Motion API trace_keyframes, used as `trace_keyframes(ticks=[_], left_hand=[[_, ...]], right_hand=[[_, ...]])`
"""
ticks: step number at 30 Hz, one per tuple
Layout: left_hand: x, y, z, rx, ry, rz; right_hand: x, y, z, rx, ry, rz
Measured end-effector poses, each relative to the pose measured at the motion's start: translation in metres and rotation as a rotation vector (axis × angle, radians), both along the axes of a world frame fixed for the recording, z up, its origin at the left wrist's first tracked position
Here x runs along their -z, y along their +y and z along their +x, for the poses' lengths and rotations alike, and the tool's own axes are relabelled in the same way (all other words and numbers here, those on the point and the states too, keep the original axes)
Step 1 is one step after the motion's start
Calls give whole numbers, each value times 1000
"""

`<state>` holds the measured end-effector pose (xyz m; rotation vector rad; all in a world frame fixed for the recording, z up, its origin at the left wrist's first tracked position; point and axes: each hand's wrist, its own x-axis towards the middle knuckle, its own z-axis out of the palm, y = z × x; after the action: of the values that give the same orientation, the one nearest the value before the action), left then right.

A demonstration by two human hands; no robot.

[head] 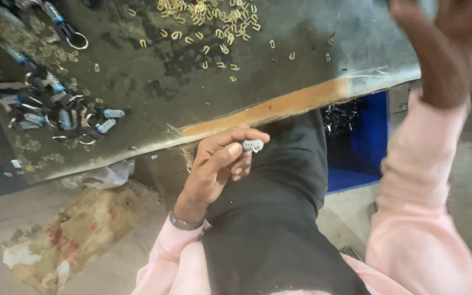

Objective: The person sits at a workbench assembling small keychain lock components. They pick up a gray ribbed plastic insert and a black cylindrical housing, press the insert into the housing by hand, and set the assembled unit on the table among piles of finished parts, repeating the cycle with metal hook clasps and rings scattered nearby.

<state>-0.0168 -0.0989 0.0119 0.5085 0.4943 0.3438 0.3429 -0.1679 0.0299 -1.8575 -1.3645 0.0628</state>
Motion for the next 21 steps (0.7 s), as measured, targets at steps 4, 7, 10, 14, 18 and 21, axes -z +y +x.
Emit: trace_keyframes(ticks=[4, 7, 10, 14, 18, 21], left_hand=[[7, -1, 2, 92, -75, -40], [29, -6, 12, 104, -138, -85], [45, -12, 21, 138, -119, -149], [49, -15, 25, 124, -67, -45], [42, -12, 24, 26, 61, 39], [39, -10, 24, 23, 95, 51]], right_hand=[[2, -53, -52, -363, 733, 326], [21, -60, -96, -635, 908, 505], [29, -64, -143, -294, 1299, 404], [46, -60, -167, -226, 1278, 294], [66, -59, -176, -214, 1419, 353], [73, -58, -179, -97, 1475, 371]])
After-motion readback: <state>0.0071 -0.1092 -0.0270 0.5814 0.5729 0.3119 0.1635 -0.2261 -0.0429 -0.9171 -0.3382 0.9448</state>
